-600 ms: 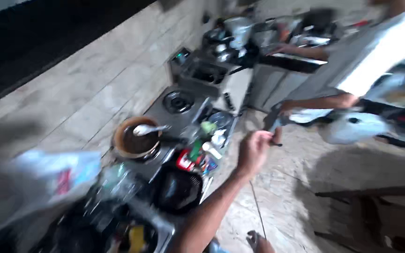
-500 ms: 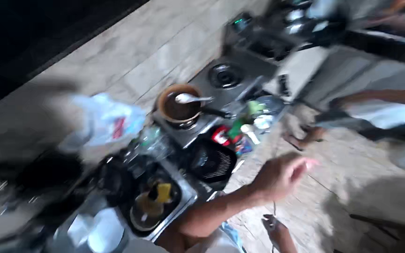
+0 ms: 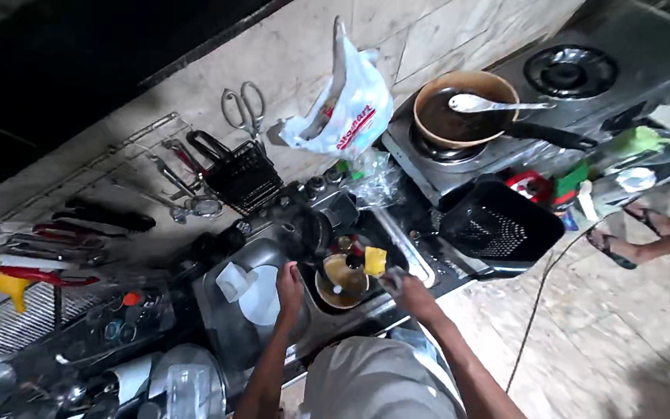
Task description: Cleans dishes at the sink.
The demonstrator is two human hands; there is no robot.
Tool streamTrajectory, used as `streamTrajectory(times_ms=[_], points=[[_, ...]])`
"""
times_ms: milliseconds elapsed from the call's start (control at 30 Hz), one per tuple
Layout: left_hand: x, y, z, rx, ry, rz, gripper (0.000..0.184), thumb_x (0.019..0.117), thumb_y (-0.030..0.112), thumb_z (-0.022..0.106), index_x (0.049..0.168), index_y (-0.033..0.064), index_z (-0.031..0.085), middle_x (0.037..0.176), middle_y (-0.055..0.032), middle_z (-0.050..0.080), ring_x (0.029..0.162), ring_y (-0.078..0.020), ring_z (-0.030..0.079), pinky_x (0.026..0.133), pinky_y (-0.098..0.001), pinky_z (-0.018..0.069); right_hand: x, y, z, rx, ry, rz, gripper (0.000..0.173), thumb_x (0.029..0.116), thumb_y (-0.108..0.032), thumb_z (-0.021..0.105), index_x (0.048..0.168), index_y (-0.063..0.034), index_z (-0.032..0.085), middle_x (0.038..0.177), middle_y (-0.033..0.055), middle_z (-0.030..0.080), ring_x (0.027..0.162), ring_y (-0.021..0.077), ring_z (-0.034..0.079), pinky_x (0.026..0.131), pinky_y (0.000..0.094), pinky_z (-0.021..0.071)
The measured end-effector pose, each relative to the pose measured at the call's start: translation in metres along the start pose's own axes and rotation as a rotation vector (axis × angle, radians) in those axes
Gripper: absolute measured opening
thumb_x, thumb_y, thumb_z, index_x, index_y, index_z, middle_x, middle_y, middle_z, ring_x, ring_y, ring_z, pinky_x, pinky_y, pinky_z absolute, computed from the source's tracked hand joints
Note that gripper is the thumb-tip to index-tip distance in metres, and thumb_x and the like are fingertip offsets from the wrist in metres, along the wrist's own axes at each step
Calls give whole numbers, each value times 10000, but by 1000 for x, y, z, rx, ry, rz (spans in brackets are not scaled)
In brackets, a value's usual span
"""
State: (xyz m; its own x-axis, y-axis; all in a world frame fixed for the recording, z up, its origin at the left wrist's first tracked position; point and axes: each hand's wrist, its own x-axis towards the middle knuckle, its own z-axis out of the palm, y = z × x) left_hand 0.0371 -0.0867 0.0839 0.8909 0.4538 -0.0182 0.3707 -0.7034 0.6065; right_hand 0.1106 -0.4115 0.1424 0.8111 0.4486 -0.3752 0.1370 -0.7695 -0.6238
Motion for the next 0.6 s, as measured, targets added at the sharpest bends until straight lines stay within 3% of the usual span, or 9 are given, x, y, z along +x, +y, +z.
streamTrajectory(times_ms=[100, 167, 267, 400, 500, 567, 600], points=[[43, -32, 5, -22, -18, 6, 297, 1050, 121, 490, 1215, -55, 663, 1146, -203, 709, 1069, -288, 699, 993, -444, 555, 56, -70, 24, -39, -123, -46, 393, 1054, -346, 533, 1321, -87, 658, 1344, 168, 649, 1257, 338, 622, 1087, 541, 486], [69, -39, 13, -56, -43, -20, 301, 1046, 103, 484, 1233, -59, 655, 1168, -204, 707, 1105, -287, 691, 1024, -443, 541, 83, -112, 42, -78, -123, 6, 436, 1057, -391, 505, 1347, -90, 629, 1331, 185, 647, 1232, 371, 629, 1036, 581, 505], [94, -34, 18, -35, -207, -181, 311, 1036, 143, 521, 1278, -13, 639, 1167, -177, 716, 1097, -275, 699, 1007, -462, 549, 104, -157, 74, -91, -129, 173, 560, 1050, -459, 503, 1427, -47, 540, 1271, 231, 667, 1161, 420, 662, 955, 619, 534], [107, -10, 19, -6, -396, -311, 370, 981, 269, 668, 1213, -19, 685, 1174, -216, 703, 1136, -337, 668, 1025, -511, 513, 115, -167, 116, 122, -153, 264, 593, 993, -344, 617, 1478, -36, 468, 1273, 235, 658, 1162, 405, 662, 971, 587, 540], [113, -8, 22, -162, -451, -389, 439, 905, 222, 774, 1230, -52, 661, 1201, -240, 682, 1142, -334, 654, 1025, -502, 511, 109, -169, 118, 318, -141, 291, 611, 963, -308, 652, 1487, -55, 465, 1271, 217, 667, 1175, 375, 662, 1002, 564, 530], [111, -6, 20, -332, -465, -428, 381, 885, 212, 802, 1156, -37, 705, 1113, -195, 722, 1033, -275, 694, 952, -462, 555, 107, -168, 119, 514, -129, 364, 624, 969, -321, 659, 1492, -51, 453, 1236, 207, 681, 1091, 332, 702, 962, 522, 567], [108, -3, 19, -424, -483, -458, 357, 898, 217, 791, 1148, -26, 711, 1070, -166, 733, 973, -238, 701, 907, -431, 568, 108, -165, 121, 657, -115, 405, 597, 979, -303, 661, 1475, -42, 454, 1170, 191, 697, 974, 296, 738, 880, 482, 616]])
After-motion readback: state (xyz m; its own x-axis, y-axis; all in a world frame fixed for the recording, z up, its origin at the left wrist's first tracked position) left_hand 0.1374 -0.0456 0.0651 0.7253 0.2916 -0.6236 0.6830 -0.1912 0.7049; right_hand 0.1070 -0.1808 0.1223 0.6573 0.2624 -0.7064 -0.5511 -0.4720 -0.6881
